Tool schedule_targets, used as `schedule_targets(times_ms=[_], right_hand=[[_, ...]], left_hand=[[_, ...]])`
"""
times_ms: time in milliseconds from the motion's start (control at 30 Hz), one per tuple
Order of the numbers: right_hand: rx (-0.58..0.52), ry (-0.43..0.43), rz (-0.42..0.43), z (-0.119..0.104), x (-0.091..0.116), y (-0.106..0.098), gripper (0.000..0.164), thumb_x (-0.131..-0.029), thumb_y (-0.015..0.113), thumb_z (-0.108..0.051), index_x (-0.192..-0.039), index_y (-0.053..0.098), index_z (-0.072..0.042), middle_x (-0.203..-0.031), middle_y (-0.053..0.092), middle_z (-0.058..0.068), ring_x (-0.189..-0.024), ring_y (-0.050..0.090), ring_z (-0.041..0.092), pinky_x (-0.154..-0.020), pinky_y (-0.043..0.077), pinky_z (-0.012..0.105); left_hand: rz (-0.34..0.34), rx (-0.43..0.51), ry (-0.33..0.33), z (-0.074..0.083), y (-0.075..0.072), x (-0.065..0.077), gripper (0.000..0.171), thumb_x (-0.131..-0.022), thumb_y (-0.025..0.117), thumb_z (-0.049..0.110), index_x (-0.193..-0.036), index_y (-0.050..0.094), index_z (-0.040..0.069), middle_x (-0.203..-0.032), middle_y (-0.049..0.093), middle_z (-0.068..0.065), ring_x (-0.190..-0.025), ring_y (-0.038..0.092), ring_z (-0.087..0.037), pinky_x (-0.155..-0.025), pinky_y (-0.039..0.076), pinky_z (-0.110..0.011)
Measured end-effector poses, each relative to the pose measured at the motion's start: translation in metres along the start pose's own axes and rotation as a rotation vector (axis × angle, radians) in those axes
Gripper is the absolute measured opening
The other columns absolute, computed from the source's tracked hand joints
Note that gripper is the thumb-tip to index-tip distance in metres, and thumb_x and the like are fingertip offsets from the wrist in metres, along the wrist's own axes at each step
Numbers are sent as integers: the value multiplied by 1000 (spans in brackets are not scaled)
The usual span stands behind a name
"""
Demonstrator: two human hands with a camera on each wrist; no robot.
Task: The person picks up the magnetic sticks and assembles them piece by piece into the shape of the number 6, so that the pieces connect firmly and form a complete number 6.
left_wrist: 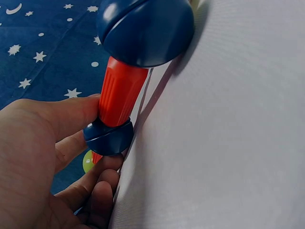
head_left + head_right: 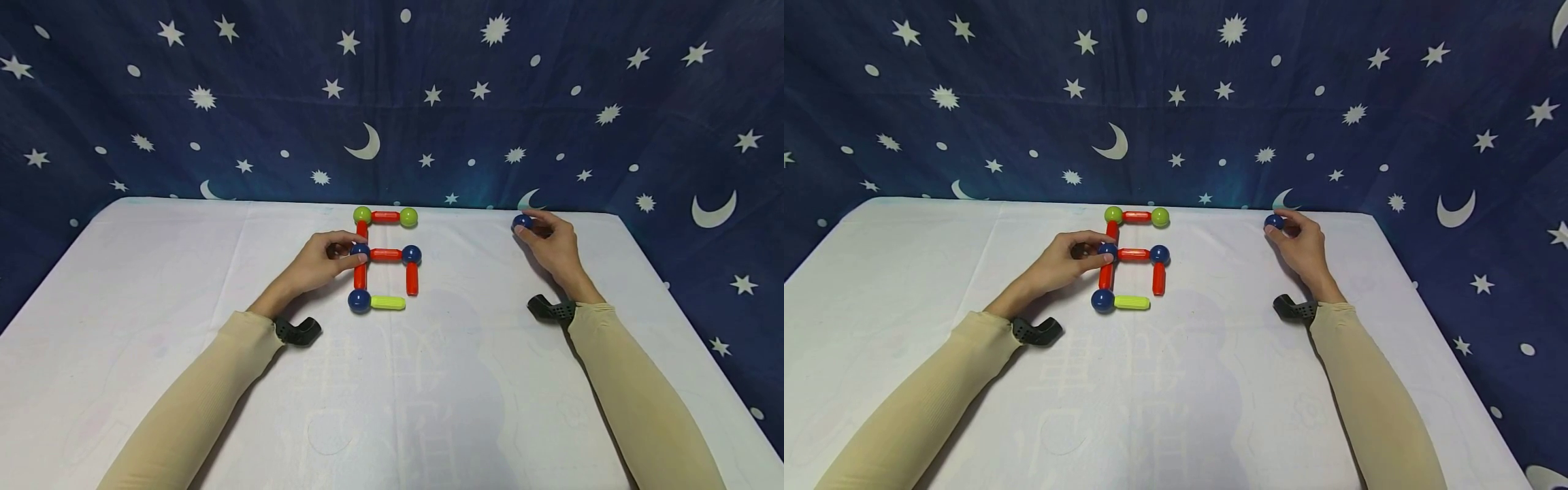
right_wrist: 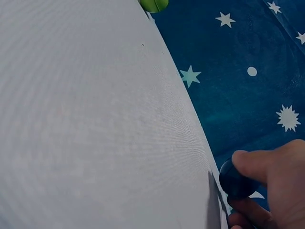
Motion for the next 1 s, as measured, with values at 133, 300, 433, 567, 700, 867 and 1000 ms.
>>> schedule_targets(times_ms=[133,300,433,567,700,867,1000], right_hand=[[-15,12,1,-3,0,-1,44,-98,69,-22,-139,62,-7,-118,62,21,-99,53,16,-85,40,22],[-55,-13,-19,-10,1,-2,46,-98,69,-26,-139,61,-6,-123,60,21,-105,54,19,-89,42,26],[-80,-48,-37,-17,0,0,44,-98,70,-25,-137,63,-6,-126,60,18,-106,55,18,-91,42,26],[-119,-85,-61,-24,0,2,43,-97,71,-24,-135,65,-5,-123,61,16,-103,56,11,-88,43,22],[-165,-118,-95,-33,2,4,42,-96,72,-21,-133,65,-4,-117,61,14,-99,57,7,-85,45,19],[-209,-136,-133,-45,7,7,41,-95,73,-17,-133,65,-2,-113,61,10,-96,58,6,-82,47,17],[-224,-142,-162,-55,10,10,41,-95,73,-15,-132,65,-2,-111,62,11,-94,60,7,-81,48,17]], left_hand=[[1,2,7,0,0,0,36,-94,73,19,-128,69,7,-98,58,-10,-87,51,-25,-65,42,-28],[2,0,7,0,0,0,35,-94,73,19,-128,69,8,-98,58,-10,-87,51,-25,-66,41,-28],[2,-1,4,0,0,0,36,-94,73,19,-128,69,7,-99,58,-11,-87,51,-25,-67,42,-29],[1,-1,1,0,0,0,36,-94,73,19,-128,69,7,-99,59,-11,-88,51,-26,-66,42,-28],[-1,-1,0,0,0,0,36,-94,73,19,-128,69,8,-99,58,-11,-87,51,-26,-66,42,-29],[0,-1,1,-1,0,0,35,-94,73,19,-128,70,8,-98,58,-11,-86,51,-26,-67,42,-29],[-1,1,-3,-1,0,0,36,-94,73,20,-128,69,8,-98,58,-11,-86,51,-26,-66,42,-29]])
Point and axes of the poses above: each hand's wrist, its own x-axis away from the middle knuckle, its own y-axis out of the palm, z = x × y, the point moved 3 cm from there along -x, towards the middle knuckle
